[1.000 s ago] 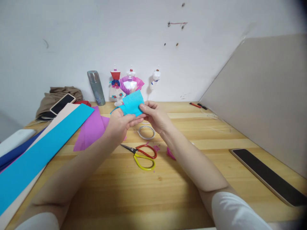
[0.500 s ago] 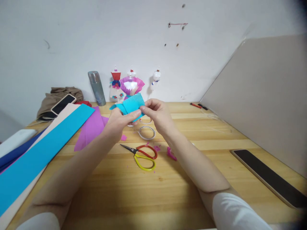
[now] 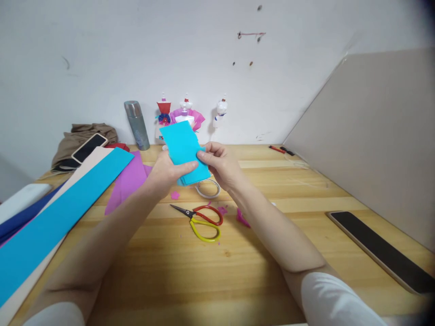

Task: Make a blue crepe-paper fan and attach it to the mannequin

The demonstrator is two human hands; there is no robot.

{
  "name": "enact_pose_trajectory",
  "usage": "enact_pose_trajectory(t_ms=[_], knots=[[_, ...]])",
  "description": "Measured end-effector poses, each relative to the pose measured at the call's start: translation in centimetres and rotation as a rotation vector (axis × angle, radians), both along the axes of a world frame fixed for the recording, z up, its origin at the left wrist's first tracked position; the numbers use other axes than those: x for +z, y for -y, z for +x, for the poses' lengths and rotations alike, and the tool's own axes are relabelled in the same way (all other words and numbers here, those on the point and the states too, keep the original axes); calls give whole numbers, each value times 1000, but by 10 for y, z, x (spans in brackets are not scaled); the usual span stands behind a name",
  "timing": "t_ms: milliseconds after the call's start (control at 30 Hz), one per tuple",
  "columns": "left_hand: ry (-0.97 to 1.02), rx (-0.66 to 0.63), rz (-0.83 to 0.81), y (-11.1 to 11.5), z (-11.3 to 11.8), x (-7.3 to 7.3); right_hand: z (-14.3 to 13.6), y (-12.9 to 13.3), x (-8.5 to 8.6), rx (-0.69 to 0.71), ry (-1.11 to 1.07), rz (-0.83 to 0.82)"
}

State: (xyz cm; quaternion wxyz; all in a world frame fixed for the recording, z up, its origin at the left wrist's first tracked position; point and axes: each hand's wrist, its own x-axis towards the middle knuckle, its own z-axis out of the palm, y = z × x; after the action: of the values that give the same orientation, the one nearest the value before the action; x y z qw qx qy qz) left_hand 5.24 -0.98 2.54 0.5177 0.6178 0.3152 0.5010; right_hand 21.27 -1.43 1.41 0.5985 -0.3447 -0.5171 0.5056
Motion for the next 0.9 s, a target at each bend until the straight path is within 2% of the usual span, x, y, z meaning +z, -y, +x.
enact_pose_trajectory(t_ms=[167,333,500,600,900], knots=[[107,-7,-47,-5,-2,-1,-2,4,4,5,36,87],[69,-24,-42,-13,-9,-3,-1,6,6,84,-16,39],[12,-23,26,-17,-11,-4,2,2,5,-60,77,68],[-28,-14,49,-18,-12,-4,3,1,5,-86,95,64],[-236,-17,128,-14,-15,4,3,2,4,93,88,-1]])
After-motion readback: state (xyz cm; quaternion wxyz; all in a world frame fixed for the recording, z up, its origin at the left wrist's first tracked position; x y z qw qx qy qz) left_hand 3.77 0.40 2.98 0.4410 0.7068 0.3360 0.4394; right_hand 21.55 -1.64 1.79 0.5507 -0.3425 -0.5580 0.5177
